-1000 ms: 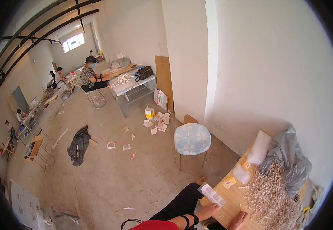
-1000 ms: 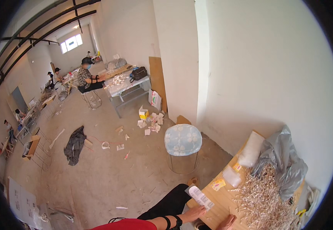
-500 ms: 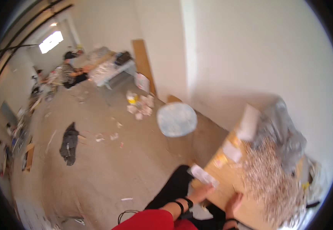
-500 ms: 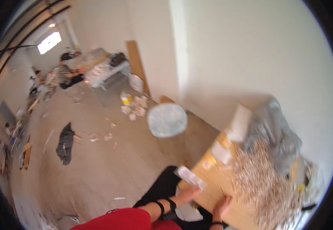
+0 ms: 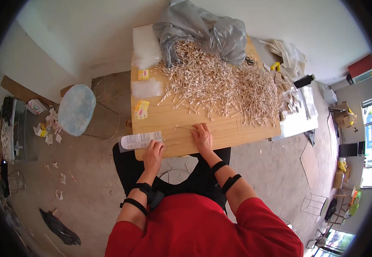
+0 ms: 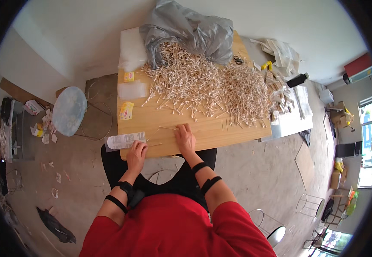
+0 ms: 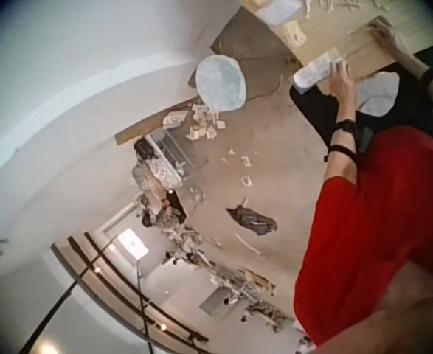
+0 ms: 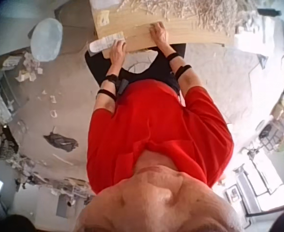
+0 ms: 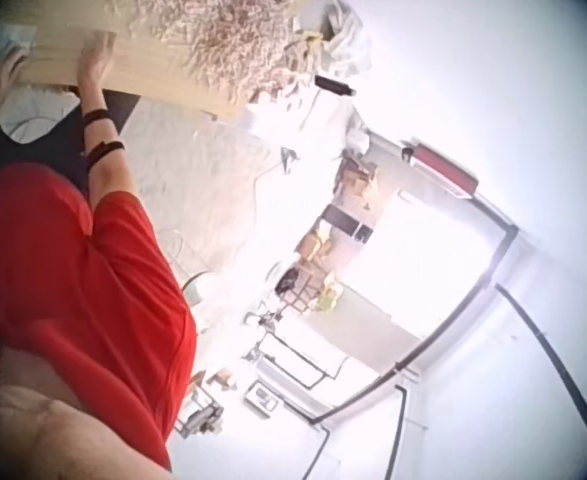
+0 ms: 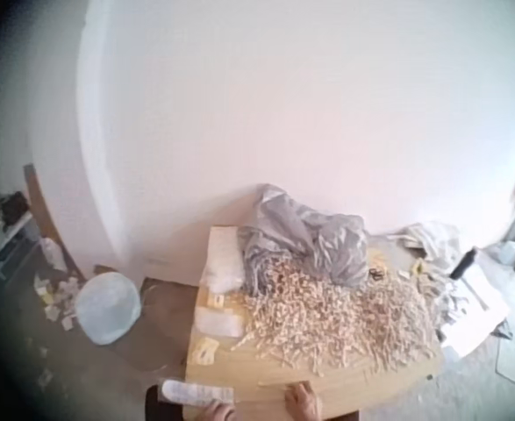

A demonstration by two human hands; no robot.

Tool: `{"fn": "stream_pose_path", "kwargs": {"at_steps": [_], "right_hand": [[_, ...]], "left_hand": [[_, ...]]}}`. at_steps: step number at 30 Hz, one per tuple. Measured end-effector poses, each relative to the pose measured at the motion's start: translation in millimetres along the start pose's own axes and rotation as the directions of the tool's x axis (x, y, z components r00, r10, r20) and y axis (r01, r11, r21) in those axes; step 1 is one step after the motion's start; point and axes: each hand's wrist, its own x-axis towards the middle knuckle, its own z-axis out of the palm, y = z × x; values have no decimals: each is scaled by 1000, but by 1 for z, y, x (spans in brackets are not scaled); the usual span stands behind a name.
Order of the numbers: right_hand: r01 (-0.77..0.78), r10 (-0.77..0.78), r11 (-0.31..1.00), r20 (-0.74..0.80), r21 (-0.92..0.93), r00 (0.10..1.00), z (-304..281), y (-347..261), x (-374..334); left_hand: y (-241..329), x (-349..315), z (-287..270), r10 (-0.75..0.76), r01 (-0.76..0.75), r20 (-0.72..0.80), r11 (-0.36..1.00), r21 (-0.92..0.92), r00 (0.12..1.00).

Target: The person picks up a plastic bag and a label, walks to a table to pick up a cardboard box, and then returns to the first table. They arrange cotton swabs into a row, place them into the plastic bag, and apply the label to the bag.

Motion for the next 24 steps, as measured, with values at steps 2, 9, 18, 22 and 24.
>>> {"fn": "stream_pose_path", "kwargs": {"at_steps": [2, 9, 18, 22, 24], "right_hand": [[-30, 30, 1000, 39, 0, 999, 6, -7, 5], [-107, 104, 992, 55, 66, 993, 20, -30, 10], [-13, 11, 999, 82, 34, 997, 13, -11, 27], [10, -12, 994, -16, -107, 1000, 15, -18, 68], [58, -51, 985, 46, -165, 998, 20, -14, 87]], "left_hand": [[1, 1, 5, 6, -6, 10, 1000, 10, 1000], [13, 23, 17, -124, 126, -95, 992, 20, 988], [-7, 26, 8, 144, -145, 23, 987, 65, 989], [11, 15, 5, 163, -161, -45, 986, 35, 986], [11, 15, 10, 140, -140, -84, 990, 7, 986]]}}
